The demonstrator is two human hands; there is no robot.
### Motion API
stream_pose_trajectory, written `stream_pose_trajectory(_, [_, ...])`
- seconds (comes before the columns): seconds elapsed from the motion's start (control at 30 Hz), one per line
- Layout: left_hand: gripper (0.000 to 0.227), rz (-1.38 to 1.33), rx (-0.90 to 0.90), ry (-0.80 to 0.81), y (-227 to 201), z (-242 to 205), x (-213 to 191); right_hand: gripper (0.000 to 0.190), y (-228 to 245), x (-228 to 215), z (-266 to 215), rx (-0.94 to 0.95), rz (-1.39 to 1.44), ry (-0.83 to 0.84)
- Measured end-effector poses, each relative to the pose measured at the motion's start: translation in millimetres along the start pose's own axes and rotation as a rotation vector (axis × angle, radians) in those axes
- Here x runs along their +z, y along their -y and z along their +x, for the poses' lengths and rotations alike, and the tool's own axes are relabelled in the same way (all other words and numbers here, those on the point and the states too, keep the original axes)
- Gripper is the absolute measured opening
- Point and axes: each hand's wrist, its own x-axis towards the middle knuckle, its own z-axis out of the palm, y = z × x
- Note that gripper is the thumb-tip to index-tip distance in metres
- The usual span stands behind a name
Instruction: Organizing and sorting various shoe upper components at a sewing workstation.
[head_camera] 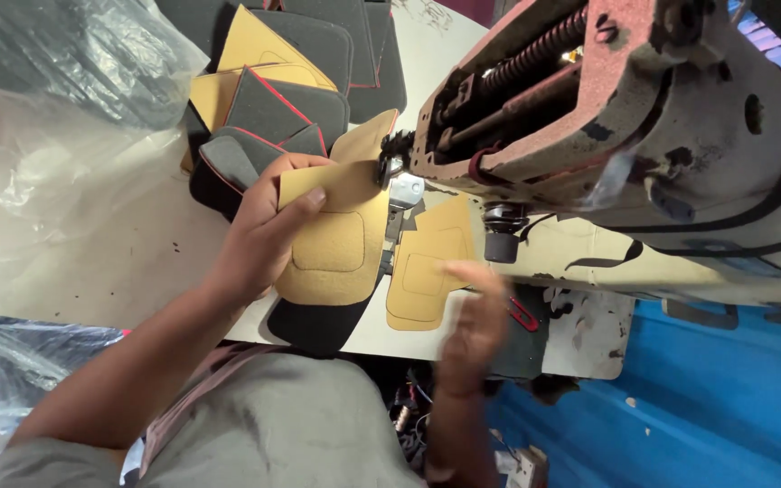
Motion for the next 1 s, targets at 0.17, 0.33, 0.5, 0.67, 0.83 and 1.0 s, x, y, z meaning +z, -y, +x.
stream_pose_trajectory(0.17, [0.036,-0.071,-0.025,-0.013,-2,-7,-3,0.020,-11,47,-26,0.244,0.449,0.339])
stream_pose_trajectory(0.33, [0.049,0.053,0.091,0.023,8,-31,-8,0.017,-13,49,-33,0.345,0.491,0.349])
stream_pose_trajectory(0.5, [0.049,0.021,-0.003,0.044,29,-45,-16,0.020,5,51,-25,0.353,0.554,0.397])
stream_pose_trajectory(0.67, [0.046,0.030,-0.027,0.032,22,-40,-18,0.021,-2,52,-30,0.392,0.594,0.394])
stream_pose_trajectory(0.83, [0.044,-0.003,-0.059,0.028,21,-33,-21,0.021,2,54,-20,0.407,0.644,0.390])
stream_pose_trajectory(1.0, [0.070,0.029,-0.050,0.164,18,-19,-28,0.021,-9,55,-14,0.418,0.604,0.370])
